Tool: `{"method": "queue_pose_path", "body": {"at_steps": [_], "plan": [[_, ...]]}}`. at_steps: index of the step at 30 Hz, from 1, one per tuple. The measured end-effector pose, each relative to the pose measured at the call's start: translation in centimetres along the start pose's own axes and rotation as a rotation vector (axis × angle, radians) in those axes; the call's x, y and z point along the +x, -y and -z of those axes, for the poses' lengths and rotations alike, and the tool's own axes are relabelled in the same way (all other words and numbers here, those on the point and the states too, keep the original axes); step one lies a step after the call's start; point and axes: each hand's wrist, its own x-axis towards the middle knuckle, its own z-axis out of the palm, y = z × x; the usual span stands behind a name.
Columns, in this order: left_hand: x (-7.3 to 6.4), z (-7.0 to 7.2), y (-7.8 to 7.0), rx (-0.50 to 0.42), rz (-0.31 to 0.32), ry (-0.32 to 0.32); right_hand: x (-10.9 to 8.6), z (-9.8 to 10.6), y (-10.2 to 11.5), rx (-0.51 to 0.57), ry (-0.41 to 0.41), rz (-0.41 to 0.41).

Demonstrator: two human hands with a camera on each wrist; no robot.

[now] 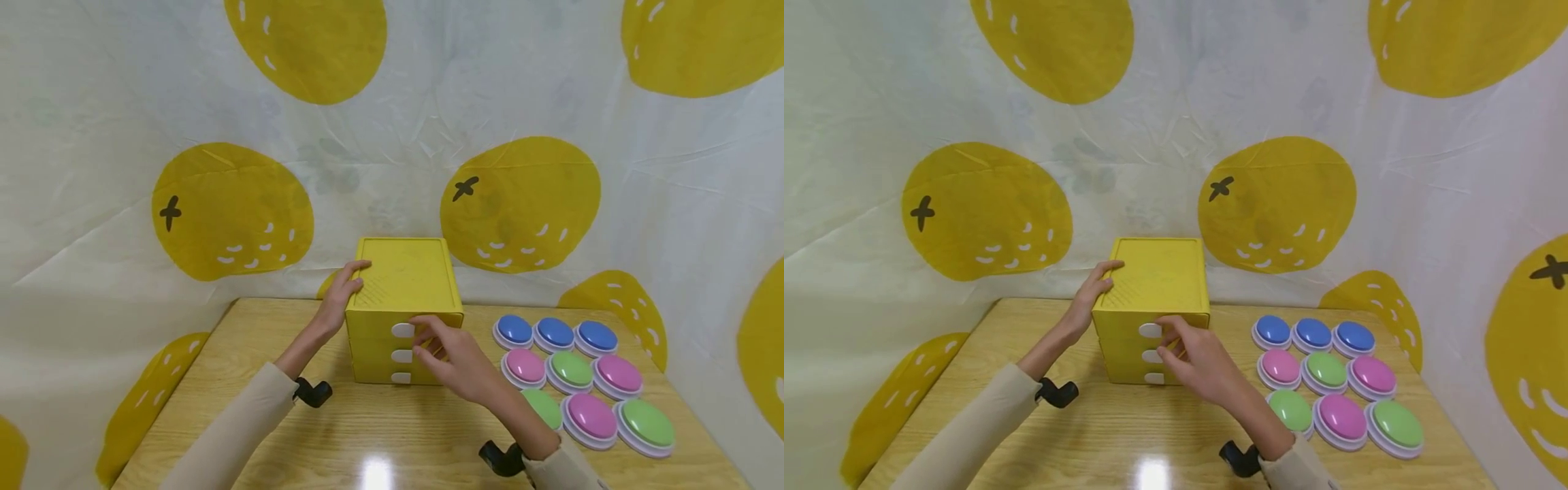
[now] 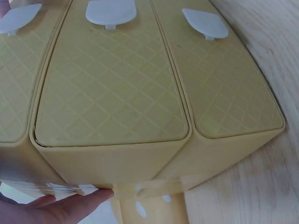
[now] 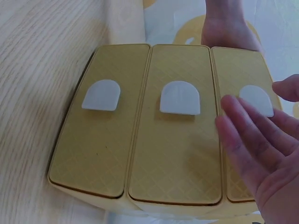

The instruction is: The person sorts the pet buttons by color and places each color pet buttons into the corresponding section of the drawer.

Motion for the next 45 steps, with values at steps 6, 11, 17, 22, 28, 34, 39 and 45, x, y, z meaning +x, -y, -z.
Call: {"method": "queue_pose_path", "body": {"at_steps": [6, 11, 17, 22, 28, 34, 39, 45], "plan": [[-0.1, 0.1, 0.0, 0.006, 0.009, 0.017, 0.5, -0.7, -0.3, 0.074, -0.043, 0.008], [-0.1, 0.2, -0.2, 0.007, 0.007, 0.019, 0.9, -1.0, -0.1, 0.068, -0.085, -0.044], [-0.1, 0.2, 0.0, 0.006, 0.006, 0.037, 1.0, -1.4, 0.1, 0.038, -0.133, -0.071], [-0.2, 0.4, 0.1, 0.004, 0.010, 0.054, 1.0, -1.6, 0.3, 0.015, -0.189, -0.049], [-0.1, 0.5, 0.2, 0.006, 0.013, 0.073, 0.8, -1.8, 0.7, -0.017, -0.240, -0.018], [0.0, 0.6, 0.2, 0.018, 0.015, 0.066, 0.5, -2.1, 1.2, -0.024, -0.265, -0.036], [0.1, 0.5, 0.4, 0.024, 0.016, 0.060, 0.1, -2.2, 1.5, -0.047, -0.282, 0.014], [0.1, 0.4, 0.5, 0.011, -0.009, 0.051, -0.6, -2.3, 2.0, -0.086, -0.291, 0.019]]}}
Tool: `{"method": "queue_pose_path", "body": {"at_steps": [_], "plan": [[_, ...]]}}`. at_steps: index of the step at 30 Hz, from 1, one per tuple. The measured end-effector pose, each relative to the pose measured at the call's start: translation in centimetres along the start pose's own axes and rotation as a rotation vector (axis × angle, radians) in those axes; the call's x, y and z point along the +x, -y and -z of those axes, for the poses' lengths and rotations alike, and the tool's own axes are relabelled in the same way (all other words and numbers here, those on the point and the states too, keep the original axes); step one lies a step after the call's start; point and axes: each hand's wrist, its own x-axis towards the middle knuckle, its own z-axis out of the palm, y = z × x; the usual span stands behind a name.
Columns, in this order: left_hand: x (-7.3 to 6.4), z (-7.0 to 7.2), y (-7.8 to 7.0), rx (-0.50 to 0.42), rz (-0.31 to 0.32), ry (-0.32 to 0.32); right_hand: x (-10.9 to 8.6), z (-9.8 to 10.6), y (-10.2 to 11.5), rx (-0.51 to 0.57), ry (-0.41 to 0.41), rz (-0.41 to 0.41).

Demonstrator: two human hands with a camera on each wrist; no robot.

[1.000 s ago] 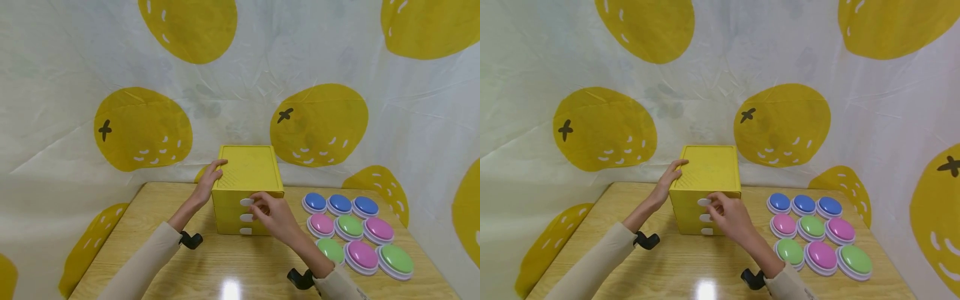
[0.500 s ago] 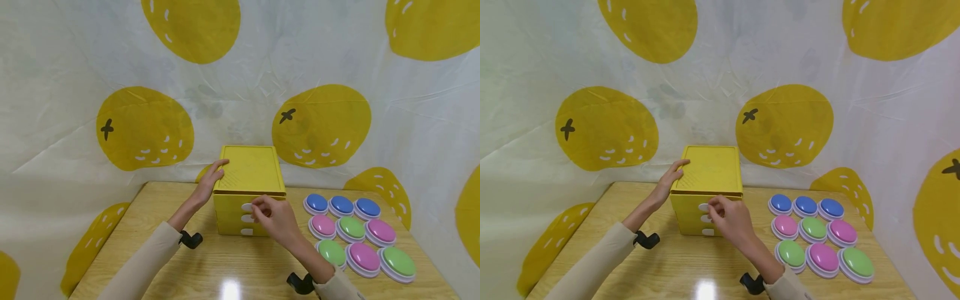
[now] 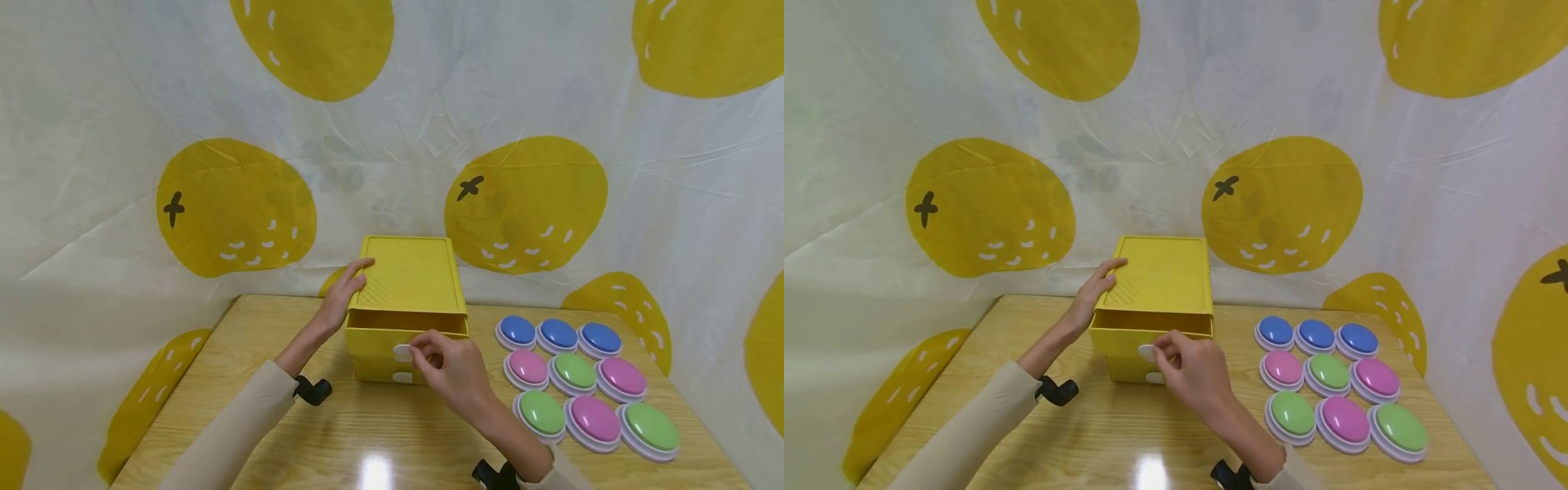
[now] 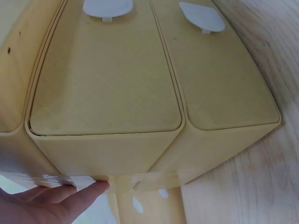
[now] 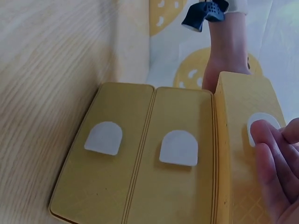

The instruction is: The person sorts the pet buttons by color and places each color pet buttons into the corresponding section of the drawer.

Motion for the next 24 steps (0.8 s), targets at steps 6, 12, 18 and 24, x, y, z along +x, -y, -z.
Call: {"method": "queue_pose_path", "body": {"at_steps": [6, 12, 18, 24], "plan": [[0.1, 0.0, 0.0, -0.011, -0.013, 0.000, -0.7, 0.2, 0.8, -0.004, -0.008, 0.024], [0.1, 0.1, -0.1, 0.006, -0.007, 0.000, -1.5, 0.1, 1.5, -0.022, -0.037, 0.065], [0.1, 0.2, -0.2, 0.017, -0.006, 0.023, -2.2, 0.0, 2.2, -0.021, -0.053, 0.086], [0.0, 0.3, -0.2, 0.023, -0.007, 0.038, -2.8, 0.1, 2.7, -0.027, -0.051, 0.099]]}}
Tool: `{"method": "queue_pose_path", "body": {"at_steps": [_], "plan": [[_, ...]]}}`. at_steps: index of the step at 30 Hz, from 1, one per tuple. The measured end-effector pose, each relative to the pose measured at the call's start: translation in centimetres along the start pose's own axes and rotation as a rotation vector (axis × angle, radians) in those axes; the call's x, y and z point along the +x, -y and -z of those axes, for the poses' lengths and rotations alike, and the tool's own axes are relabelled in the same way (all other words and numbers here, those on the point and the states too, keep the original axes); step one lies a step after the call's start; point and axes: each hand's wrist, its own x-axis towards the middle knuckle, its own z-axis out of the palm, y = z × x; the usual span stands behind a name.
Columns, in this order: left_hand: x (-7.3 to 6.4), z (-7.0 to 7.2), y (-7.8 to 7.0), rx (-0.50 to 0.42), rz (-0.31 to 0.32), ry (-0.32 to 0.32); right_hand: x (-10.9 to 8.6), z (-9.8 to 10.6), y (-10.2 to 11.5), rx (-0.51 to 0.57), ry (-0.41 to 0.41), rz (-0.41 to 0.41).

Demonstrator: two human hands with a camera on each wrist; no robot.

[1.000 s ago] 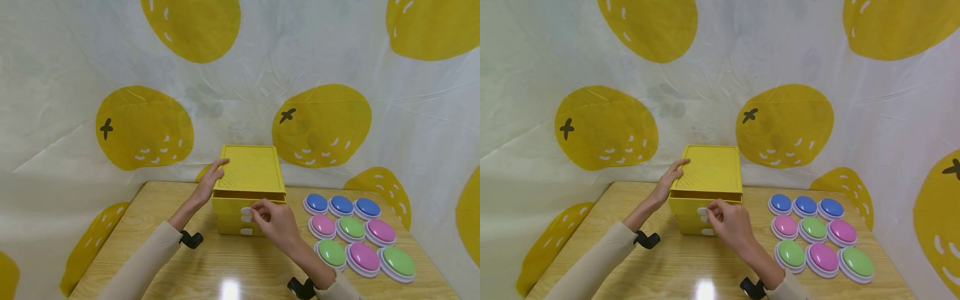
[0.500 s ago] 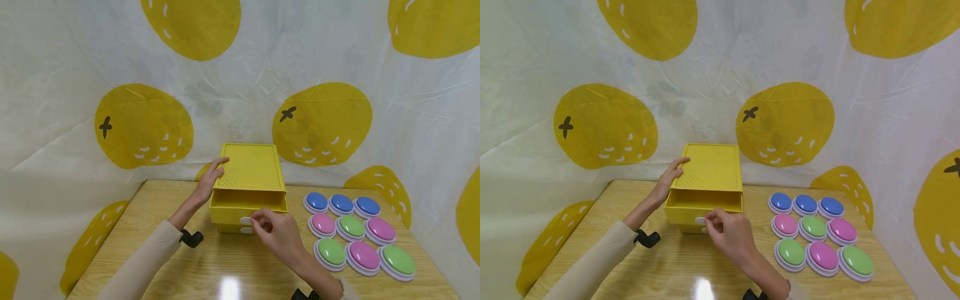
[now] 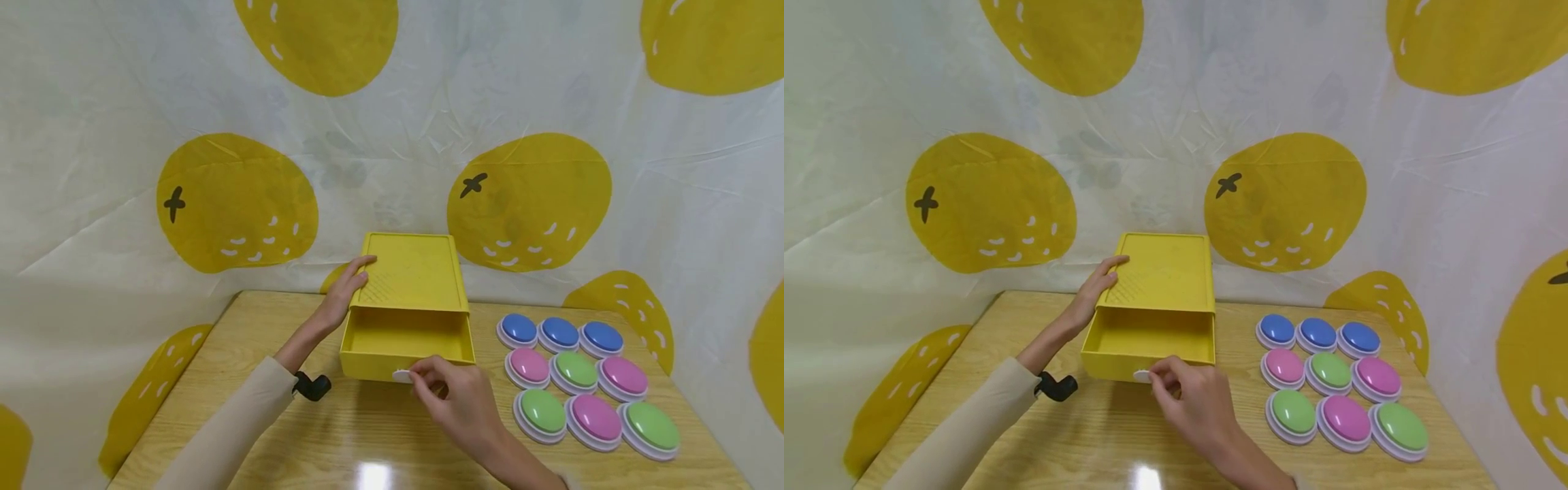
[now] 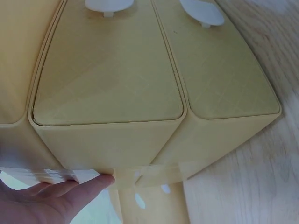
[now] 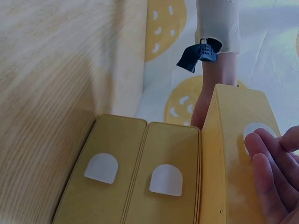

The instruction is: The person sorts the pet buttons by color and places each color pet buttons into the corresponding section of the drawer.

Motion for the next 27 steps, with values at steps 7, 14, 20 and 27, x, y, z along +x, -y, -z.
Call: {"method": "queue_pose_path", "body": {"at_steps": [7, 14, 20, 27], "plan": [[0.0, 0.2, -0.1, 0.005, 0.022, -0.019, -0.6, 0.1, 0.5, 0.007, -0.010, 0.031], [0.0, 0.4, -0.2, -0.043, 0.058, -0.016, -0.9, 0.1, 0.8, 0.027, -0.017, 0.051], [0.0, 0.4, -0.1, -0.041, 0.071, -0.012, -1.2, 0.1, 1.0, 0.000, -0.026, 0.064], [-0.1, 0.4, -0.1, -0.026, 0.054, -0.028, -1.8, 0.1, 1.2, 0.009, -0.035, 0.098]]}}
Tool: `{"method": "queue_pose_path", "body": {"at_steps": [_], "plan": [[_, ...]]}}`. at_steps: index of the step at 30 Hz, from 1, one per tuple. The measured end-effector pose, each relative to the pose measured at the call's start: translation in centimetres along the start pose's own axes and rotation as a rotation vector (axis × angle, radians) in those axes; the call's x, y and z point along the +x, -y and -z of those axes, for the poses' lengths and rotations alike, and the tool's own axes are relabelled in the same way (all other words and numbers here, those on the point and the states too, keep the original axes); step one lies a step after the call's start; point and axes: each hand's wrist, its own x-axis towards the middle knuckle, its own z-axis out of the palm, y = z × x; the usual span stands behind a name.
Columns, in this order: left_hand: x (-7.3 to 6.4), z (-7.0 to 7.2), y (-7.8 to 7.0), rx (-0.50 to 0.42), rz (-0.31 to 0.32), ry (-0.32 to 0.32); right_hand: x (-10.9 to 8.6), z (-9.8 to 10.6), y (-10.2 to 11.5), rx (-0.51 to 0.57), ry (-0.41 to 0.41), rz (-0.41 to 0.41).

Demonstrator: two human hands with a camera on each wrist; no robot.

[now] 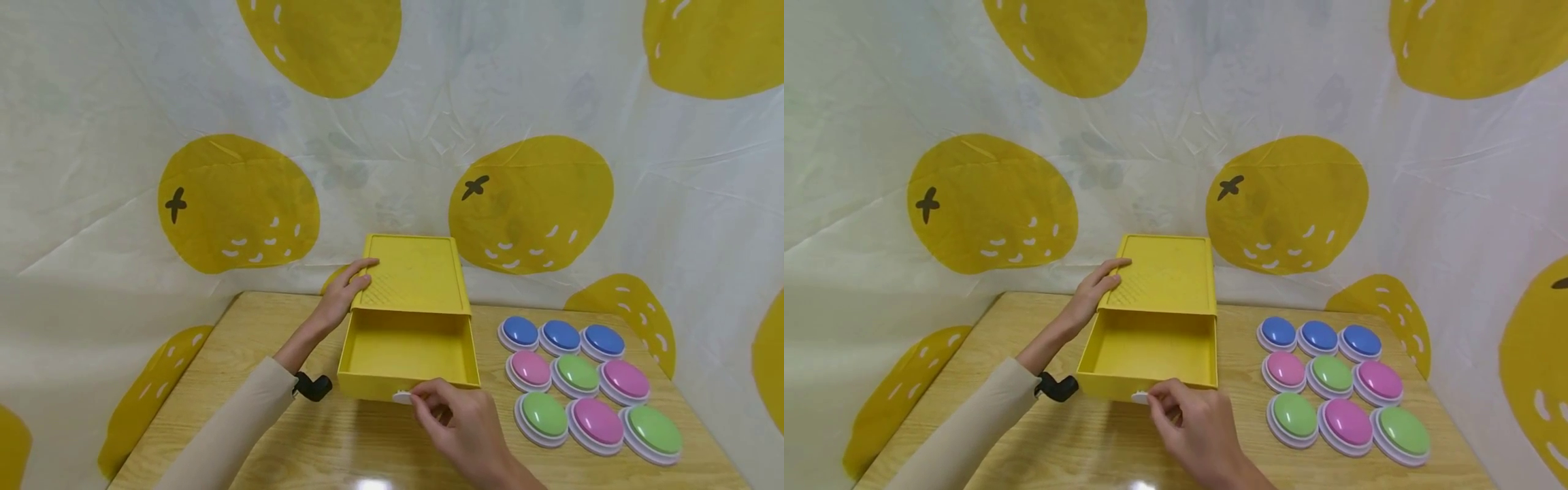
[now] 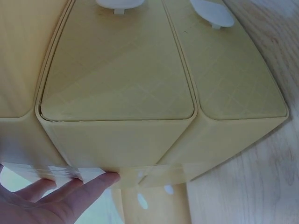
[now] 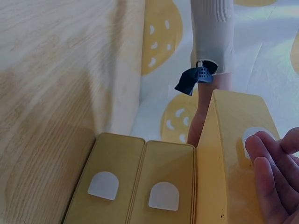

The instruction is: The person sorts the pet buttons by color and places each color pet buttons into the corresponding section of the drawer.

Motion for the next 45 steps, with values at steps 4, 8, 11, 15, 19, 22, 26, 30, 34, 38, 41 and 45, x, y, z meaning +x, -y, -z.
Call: {"method": "queue_pose_path", "body": {"at_steps": [4, 8, 11, 15, 19, 22, 26, 30, 34, 38, 41, 45], "plan": [[0.0, -0.1, 0.0, 0.000, -0.002, -0.004, -0.4, 0.1, 0.2, -0.003, -0.008, 0.035], [0.1, -0.1, 0.1, -0.008, -0.007, -0.003, -0.7, 0.4, 0.6, -0.032, 0.003, 0.026], [0.2, -0.1, 0.2, -0.010, -0.006, -0.004, -0.9, 0.7, 1.1, -0.059, 0.024, 0.002], [0.2, -0.1, 0.1, 0.007, 0.000, -0.010, -1.2, 0.8, 1.3, -0.068, 0.037, -0.001], [0.2, 0.0, 0.1, 0.008, 0.006, -0.012, -1.6, 0.6, 1.2, -0.045, 0.021, 0.042], [0.2, 0.0, 0.2, -0.010, 0.006, -0.008, -1.9, 0.3, 1.0, -0.054, -0.002, 0.085], [0.2, 0.0, 0.2, -0.016, 0.001, -0.002, -2.0, 0.1, 0.8, -0.083, -0.024, 0.114], [0.2, 0.0, 0.2, -0.001, 0.003, -0.003, -2.1, 0.0, 0.7, -0.085, -0.029, 0.138], [0.2, -0.1, 0.1, -0.001, -0.002, 0.003, -2.1, 0.3, 0.7, -0.076, -0.009, 0.124], [0.3, -0.2, 0.0, 0.007, -0.009, 0.004, -2.1, 0.6, 1.0, -0.071, 0.026, 0.071], [0.4, -0.3, -0.1, 0.022, -0.013, -0.006, -2.1, 0.7, 1.0, -0.067, 0.037, 0.061], [0.5, -0.3, -0.1, 0.033, -0.014, -0.019, -2.0, 0.7, 0.9, -0.068, 0.046, 0.064]]}}
